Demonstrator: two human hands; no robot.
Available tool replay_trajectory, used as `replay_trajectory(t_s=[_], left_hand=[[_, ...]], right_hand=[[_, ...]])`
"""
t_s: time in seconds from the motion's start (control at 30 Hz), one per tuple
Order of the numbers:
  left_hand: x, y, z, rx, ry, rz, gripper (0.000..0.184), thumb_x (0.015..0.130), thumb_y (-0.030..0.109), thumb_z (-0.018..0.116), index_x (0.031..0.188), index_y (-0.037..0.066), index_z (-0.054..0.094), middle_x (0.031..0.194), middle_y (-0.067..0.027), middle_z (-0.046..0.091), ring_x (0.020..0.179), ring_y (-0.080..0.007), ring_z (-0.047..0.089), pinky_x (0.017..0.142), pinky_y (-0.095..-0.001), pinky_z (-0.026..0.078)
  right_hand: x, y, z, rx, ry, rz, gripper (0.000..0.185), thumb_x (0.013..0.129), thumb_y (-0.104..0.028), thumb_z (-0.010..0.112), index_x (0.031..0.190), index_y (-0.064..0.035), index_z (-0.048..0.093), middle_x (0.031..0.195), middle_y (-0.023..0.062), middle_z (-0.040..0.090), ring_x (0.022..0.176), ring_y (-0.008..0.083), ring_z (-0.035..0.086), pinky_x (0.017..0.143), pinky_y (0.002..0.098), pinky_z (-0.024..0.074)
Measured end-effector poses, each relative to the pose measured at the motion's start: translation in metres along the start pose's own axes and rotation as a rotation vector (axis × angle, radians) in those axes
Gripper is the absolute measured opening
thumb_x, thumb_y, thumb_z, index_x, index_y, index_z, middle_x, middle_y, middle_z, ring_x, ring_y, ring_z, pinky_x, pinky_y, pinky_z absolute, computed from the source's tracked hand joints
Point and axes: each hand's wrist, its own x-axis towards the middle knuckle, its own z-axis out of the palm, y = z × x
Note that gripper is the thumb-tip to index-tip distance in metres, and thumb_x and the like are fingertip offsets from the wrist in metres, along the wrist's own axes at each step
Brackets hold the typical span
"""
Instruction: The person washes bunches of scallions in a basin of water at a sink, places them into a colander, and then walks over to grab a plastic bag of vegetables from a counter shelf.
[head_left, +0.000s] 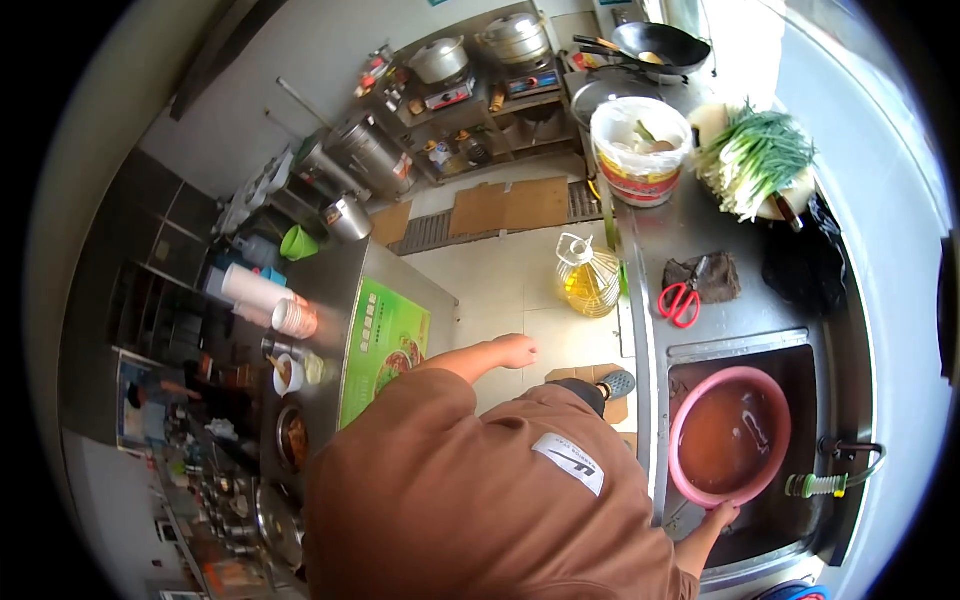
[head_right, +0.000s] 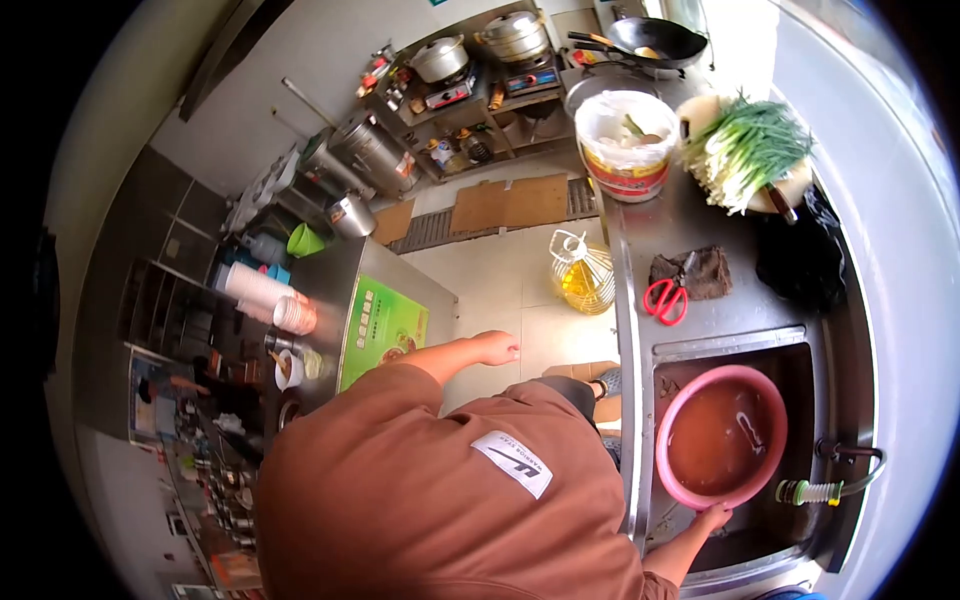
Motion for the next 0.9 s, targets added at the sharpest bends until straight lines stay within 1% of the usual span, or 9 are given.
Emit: replay_trajectory(t_s=[0.13,0.23,0.33,0.43,0.47,0.63,0.73,0.8,0.9], left_hand=[[-0.035,-0.065,0.032,0.008,0.009,-0.224,0.031,0.083,0.029,0.057,0.099,0.004,0.069,0.103,-0.0184,0.067,0.096,-0.0339,0.063,0.084,-0.0429,0.049],[-0.046,-0.104,0.057,-0.055,-0.074,-0.313,0.028,0.082,0.028,0.06,0.097,0.006,0.069,0.094,-0.0166,0.068,0.085,-0.0298,0.065,0.078,-0.0396,0.05],[-0.046,-0.119,0.068,-0.134,-0.036,-0.245,0.028,0.082,0.028,0.061,0.094,0.004,0.07,0.086,-0.0168,0.069,0.081,-0.0286,0.066,0.076,-0.0402,0.051],[-0.023,-0.101,0.061,-0.24,-0.098,-0.258,0.032,0.085,0.026,0.061,0.106,0.002,0.067,0.1,-0.0166,0.069,0.094,-0.0275,0.066,0.085,-0.0368,0.051],[-0.007,-0.094,0.059,-0.215,-0.144,-0.215,0.032,0.085,0.026,0.061,0.106,0.002,0.067,0.1,-0.0166,0.069,0.094,-0.0275,0.066,0.085,-0.0368,0.051],[0.057,-0.065,0.029,-0.275,-0.133,-0.087,0.037,0.087,0.026,0.061,0.113,-0.001,0.064,0.108,-0.0179,0.067,0.101,-0.0273,0.065,0.088,-0.0366,0.05],[0.093,-0.048,0.009,-0.307,-0.105,-0.026,0.036,0.089,0.023,0.06,0.115,-0.002,0.062,0.105,-0.0168,0.068,0.094,-0.0246,0.066,0.084,-0.0346,0.051],[0.111,-0.039,-0.001,-0.527,-0.069,-0.08,0.035,0.089,0.021,0.06,0.115,-0.002,0.061,0.099,-0.0138,0.068,0.085,-0.0197,0.065,0.079,-0.0319,0.052],[0.126,-0.038,-0.006,-0.571,-0.087,-0.111,0.033,0.089,0.018,0.06,0.115,-0.003,0.061,0.093,-0.0109,0.068,0.078,-0.0159,0.063,0.073,-0.0301,0.051]], right_hand=[[-0.005,0.005,0.004,0.123,-0.035,0.082,0.045,0.098,-0.023,0.047,0.133,0.0036,0.04,0.127,0.0251,0.05,0.102,0.0408,0.06,0.082,0.0517,0.0565],[-0.004,0.024,-0.014,0.257,-0.434,0.104,0.055,0.095,-0.025,0.053,0.134,0.011,0.037,0.129,0.0243,0.05,0.108,0.0399,0.058,0.091,0.0518,0.0521],[-0.011,0.038,-0.014,0.257,-0.359,0.078,0.038,0.088,-0.022,0.064,0.113,0.0058,0.055,0.104,0.0158,0.061,0.091,0.03,0.063,0.077,0.0429,0.0561],[-0.017,0.047,-0.013,0.254,-0.195,0.007,0.033,0.084,-0.014,0.066,0.107,0.0067,0.056,0.092,0.0133,0.062,0.075,0.0263,0.063,0.062,0.0416,0.0551],[-0.024,0.04,-0.01,0.244,-0.145,0.054,0.029,0.087,-0.011,0.062,0.111,0.0032,0.053,0.095,0.0134,0.06,0.078,0.0272,0.063,0.07,0.0435,0.0567],[-0.078,-0.005,-0.008,0.179,-0.004,-0.123,0.024,0.083,-0.007,0.06,0.104,0.0029,0.054,0.089,0.0097,0.06,0.073,0.0209,0.061,0.065,0.0349,0.0536],[-0.112,-0.046,-0.001,0.144,0.112,-0.242,0.022,0.08,-0.004,0.059,0.1,0.0025,0.053,0.088,0.0086,0.059,0.072,0.0178,0.058,0.065,0.0309,0.0499],[-0.121,-0.064,0.001,0.161,0.168,-0.319,0.023,0.077,-0.003,0.06,0.099,0.0026,0.054,0.089,0.0089,0.059,0.076,0.0166,0.057,0.069,0.0296,0.0486],[-0.139,-0.09,0.002,0.11,0.223,-0.347,0.022,0.077,-0.003,0.06,0.097,0.0027,0.054,0.09,0.009,0.058,0.077,0.0164,0.057,0.071,0.0297,0.0485]])
